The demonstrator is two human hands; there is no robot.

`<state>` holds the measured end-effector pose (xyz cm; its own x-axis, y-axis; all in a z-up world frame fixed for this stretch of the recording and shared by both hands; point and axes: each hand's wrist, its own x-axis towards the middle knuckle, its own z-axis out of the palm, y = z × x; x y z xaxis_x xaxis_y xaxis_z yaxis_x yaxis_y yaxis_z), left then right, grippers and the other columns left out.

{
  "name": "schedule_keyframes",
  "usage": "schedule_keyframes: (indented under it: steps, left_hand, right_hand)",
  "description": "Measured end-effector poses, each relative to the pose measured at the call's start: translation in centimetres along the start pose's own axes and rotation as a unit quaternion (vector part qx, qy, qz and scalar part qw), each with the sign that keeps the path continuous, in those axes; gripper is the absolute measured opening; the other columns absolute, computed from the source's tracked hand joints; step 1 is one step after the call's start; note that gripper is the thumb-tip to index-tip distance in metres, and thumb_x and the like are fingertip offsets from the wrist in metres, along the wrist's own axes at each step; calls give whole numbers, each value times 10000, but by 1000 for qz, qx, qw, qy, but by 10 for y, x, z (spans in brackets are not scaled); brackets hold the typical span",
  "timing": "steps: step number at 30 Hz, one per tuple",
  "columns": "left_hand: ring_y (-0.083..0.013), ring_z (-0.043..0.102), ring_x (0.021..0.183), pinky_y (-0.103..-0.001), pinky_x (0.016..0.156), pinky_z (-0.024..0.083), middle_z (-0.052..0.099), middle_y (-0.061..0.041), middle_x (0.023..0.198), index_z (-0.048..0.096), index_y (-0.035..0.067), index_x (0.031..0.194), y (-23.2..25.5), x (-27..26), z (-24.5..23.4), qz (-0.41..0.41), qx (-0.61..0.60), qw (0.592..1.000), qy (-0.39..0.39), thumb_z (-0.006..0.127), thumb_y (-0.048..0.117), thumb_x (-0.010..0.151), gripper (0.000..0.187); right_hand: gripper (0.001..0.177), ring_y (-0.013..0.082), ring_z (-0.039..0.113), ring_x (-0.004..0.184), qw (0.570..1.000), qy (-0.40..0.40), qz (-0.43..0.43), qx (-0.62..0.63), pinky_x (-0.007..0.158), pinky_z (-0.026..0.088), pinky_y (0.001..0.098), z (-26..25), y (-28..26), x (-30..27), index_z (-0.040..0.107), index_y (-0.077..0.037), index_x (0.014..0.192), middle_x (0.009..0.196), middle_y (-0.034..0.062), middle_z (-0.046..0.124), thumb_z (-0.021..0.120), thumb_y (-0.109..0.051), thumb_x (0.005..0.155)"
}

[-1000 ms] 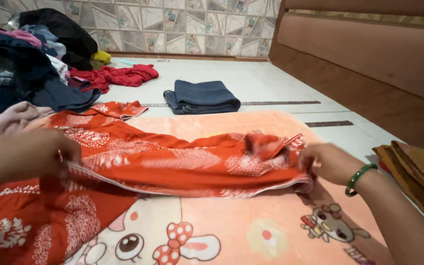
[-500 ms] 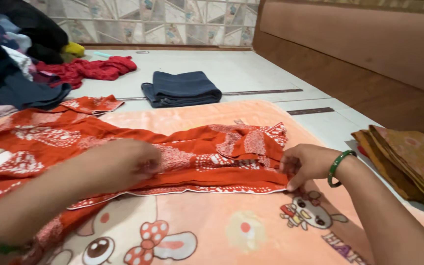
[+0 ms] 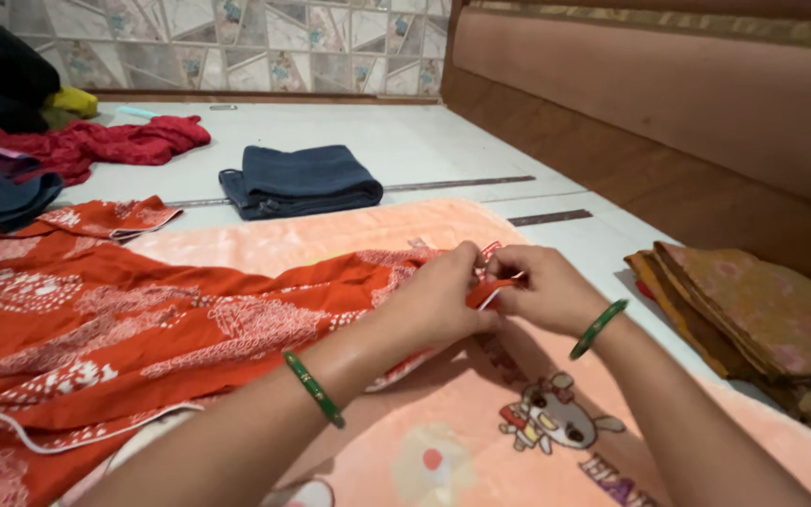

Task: The person folds an orange patterned garment on a bed by aligning its edges, smoothing the fabric with their hands, and folding parts of the garment over each other.

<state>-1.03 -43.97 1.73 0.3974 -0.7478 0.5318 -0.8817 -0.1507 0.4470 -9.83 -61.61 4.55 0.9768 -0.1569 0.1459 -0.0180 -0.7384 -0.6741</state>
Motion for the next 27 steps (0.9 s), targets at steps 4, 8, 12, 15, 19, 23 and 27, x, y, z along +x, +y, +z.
schedule_keyframes:
  steps: [4, 8, 12, 15, 19, 23, 27]
  left_hand:
    - [-291, 712, 820, -399, 748, 550, 720, -150, 871, 672, 22, 1005, -21, 3, 18, -133, -113, 984, 31, 770, 185, 821, 264]
    - [-156, 635, 713, -339, 680, 550, 696, -69, 794, 699, 26, 963, -58, -5, 23, -111, -227, 967, 28, 767, 164, 829, 204]
    - [-106, 600, 705, -311, 676, 518, 683, -37, 785, 728, 11, 966, -73, -17, 21, -116, -251, 959, -63, 805, 187, 818, 242]
    - [-91, 616, 772, -286, 708, 529, 687, -15, 865, 716, 18, 1040, -69, -9, 22, -140, -352, 924, -45, 779, 252, 912, 274]
    - [-99, 693, 824, -263, 736, 566, 747, -31, 932, 717, 5, 1099, -68, -1, 22, -160, -471, 867, 26, 710, 168, 919, 242]
    - [-93, 700, 810, -242, 728, 562, 764, -64, 925, 744, -11, 1046, -65, -3, 20, -175, -463, 868, 46, 736, 125, 894, 205]
    - [-81, 677, 783, -229, 710, 551, 749, -67, 886, 770, -9, 987, -58, -4, 12, -148, -384, 907, 94, 775, 121, 870, 175]
  right_hand:
    - [241, 180, 689, 744, 981, 83, -98, -149, 726, 564, 319, 0, -2, -3, 672, -36, 983, 816, 100, 731, 717, -53, 747]
    - [103, 204, 736, 644, 989, -11, -7, 148, 595, 619, 356, -5, 21, 8, 693, -34, 986, 778, 93, 758, 685, -57, 886]
    - [104, 76, 654, 799, 988, -31, -70, 131, 714, 544, 262, 14, 35, 16, 725, 5, 1012, 887, 6, 725, 730, -61, 932]
    - [143, 73, 679, 829, 986, -31, -60, 149, 737, 564, 262, 19, 30, 14, 742, -9, 1049, 912, 4, 760, 698, -95, 943]
    - [215, 70, 714, 872, 988, 38, -91, 117, 783, 593, 261, 20, 10, 6, 678, -40, 1101, 955, -1, 752, 714, -87, 895]
    - [223, 91, 761, 959, 983, 96, -155, 28, 837, 604, 275, 23, -7, -2, 693, -51, 1067, 973, 21, 778, 752, -85, 855]
    - [202, 133, 744, 901, 964, 160, -203, -56, 848, 586, 308, 20, -19, -7, 774, -62, 972, 957, 38, 791, 839, -109, 787]
